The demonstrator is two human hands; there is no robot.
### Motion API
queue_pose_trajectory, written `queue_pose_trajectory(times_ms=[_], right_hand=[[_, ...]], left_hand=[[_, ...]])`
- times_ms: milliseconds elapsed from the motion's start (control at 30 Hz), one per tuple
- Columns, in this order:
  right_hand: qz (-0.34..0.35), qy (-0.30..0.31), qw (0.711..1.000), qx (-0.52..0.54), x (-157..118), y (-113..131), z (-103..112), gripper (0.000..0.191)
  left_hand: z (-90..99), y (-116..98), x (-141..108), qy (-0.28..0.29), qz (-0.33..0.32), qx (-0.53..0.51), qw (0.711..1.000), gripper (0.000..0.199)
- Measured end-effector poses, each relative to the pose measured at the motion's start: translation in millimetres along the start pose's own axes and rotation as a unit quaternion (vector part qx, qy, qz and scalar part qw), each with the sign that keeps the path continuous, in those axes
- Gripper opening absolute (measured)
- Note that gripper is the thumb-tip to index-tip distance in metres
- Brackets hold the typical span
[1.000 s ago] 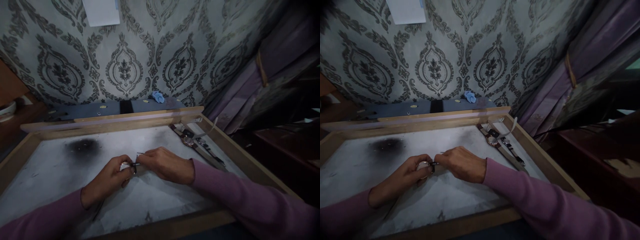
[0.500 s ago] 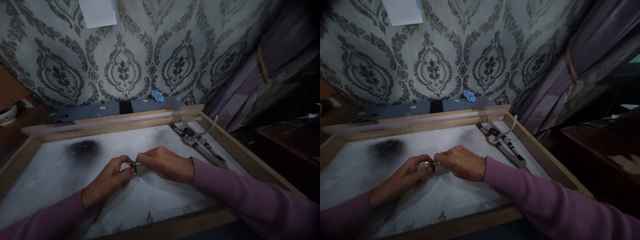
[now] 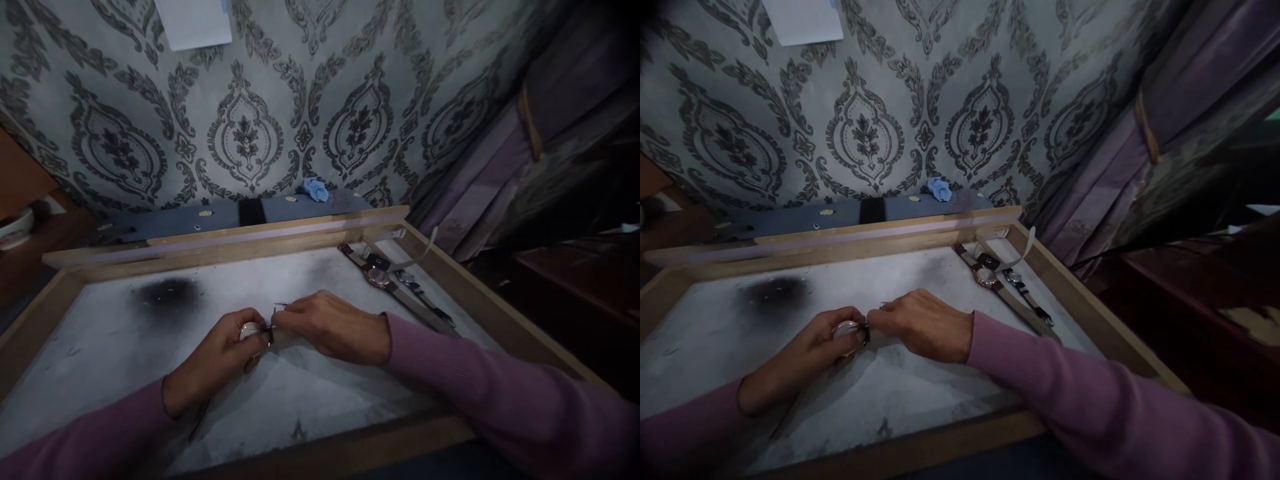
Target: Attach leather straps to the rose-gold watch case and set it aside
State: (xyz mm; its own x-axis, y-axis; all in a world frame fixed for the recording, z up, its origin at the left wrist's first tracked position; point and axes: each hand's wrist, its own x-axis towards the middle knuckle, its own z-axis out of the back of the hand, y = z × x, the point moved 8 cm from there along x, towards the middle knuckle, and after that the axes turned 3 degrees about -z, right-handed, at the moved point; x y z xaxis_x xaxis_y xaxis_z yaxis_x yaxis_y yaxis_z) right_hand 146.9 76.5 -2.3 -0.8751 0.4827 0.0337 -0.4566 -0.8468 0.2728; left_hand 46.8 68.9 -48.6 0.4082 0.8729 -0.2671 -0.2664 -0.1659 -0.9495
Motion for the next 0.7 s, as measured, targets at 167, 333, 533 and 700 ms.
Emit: queue_pose_trajectory(times_ms=[167,333,533,700], right_hand=[[0.006,0.002,1.000,-0.007,-1,2,1,0.035],[0.019,-0.001,0.999,-0.034,-2,4,3,0.032],[0.022,0.004,0.999,-0.050,-3,3,6,0.026],[0.020,0.014,0.999,-0.048,-3,3,5,0.027]], left_hand=[[0.0,-1,0,0.000,-0.003,0.011,1.000,0.020],[0.3,-2,-2,0.001,-0.023,0.030,0.999,0.017],[2.7,-6,-3,-0.004,-0.035,0.041,0.999,0.018],[3.6,-11,-5,-0.009,-0.044,0.034,0.998,0.017]])
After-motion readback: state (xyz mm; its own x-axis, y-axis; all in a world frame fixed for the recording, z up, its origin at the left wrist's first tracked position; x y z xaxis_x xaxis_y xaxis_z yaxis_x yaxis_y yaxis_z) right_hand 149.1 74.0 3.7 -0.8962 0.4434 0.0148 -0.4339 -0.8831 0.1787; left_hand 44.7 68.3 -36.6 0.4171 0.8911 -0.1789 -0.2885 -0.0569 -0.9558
